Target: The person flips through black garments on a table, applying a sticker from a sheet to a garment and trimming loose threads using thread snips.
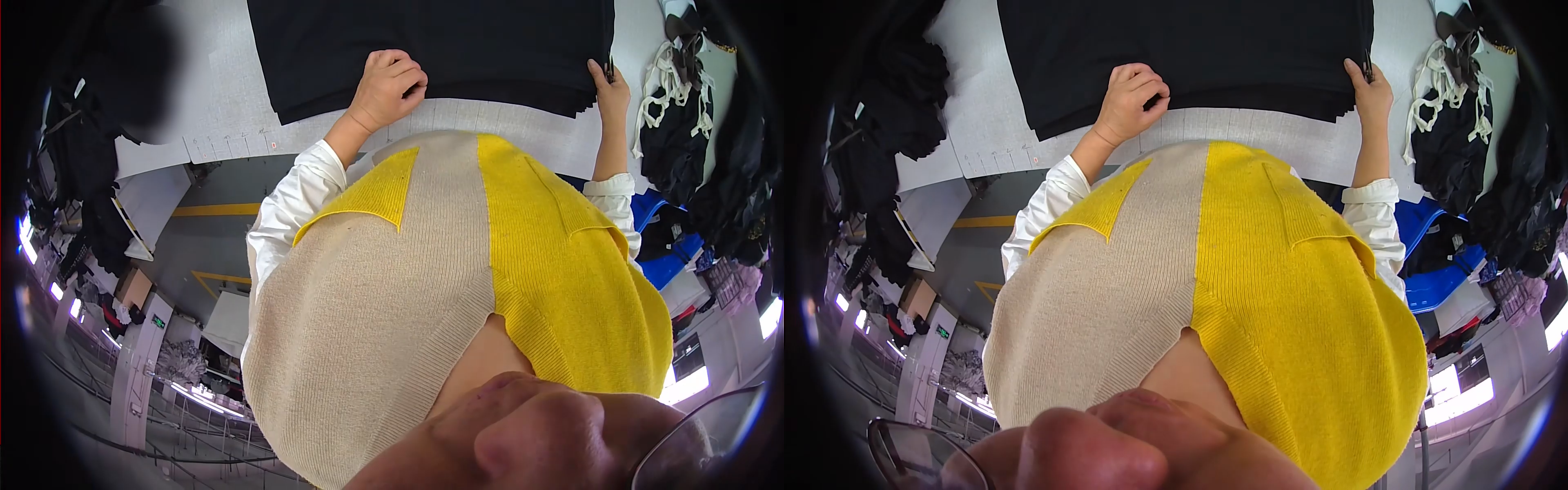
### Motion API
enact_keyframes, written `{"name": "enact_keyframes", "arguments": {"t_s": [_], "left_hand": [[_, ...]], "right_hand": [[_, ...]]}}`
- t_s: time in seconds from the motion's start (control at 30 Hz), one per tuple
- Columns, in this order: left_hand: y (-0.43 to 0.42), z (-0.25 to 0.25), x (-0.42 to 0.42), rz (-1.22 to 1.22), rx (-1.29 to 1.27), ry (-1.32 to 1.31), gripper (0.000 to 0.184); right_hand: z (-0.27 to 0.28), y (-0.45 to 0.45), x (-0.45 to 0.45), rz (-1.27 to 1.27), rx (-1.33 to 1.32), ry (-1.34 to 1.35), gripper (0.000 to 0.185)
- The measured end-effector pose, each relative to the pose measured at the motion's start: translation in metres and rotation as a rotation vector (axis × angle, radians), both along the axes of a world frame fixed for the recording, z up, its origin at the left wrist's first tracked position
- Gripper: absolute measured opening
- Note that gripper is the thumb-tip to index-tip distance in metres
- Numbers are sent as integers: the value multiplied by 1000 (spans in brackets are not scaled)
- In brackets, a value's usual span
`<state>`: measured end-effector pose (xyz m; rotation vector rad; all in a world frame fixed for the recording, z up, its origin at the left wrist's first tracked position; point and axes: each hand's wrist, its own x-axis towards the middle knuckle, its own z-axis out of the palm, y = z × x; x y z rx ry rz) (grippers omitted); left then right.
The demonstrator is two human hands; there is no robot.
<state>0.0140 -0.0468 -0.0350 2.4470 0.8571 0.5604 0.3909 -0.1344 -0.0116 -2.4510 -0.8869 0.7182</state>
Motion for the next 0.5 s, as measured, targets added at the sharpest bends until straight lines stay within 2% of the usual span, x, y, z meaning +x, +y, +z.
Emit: {"name": "enact_keyframes", "arguments": {"t_s": [0.1, 0.3, 0.43, 0.47, 0.5], "left_hand": [[3, 5, -4, -48, -74, 48, 9], [-9, 18, -18, -221, -15, 124, 7], [-27, 23, -15, 36, 115, 77, 5], [-29, 24, -11, 35, 115, 75, 5], [-29, 31, -3, 193, -274, 14, 6]], "right_hand": [[-2, 0, 3, -9, 3, 32, 47], [-6, -1, 8, -39, -27, 49, 47], [-6, -1, 6, -41, 45, 45, 48], [-6, -1, 6, -41, 45, 44, 48], [-5, -2, 5, -44, 39, 43, 48]]}}
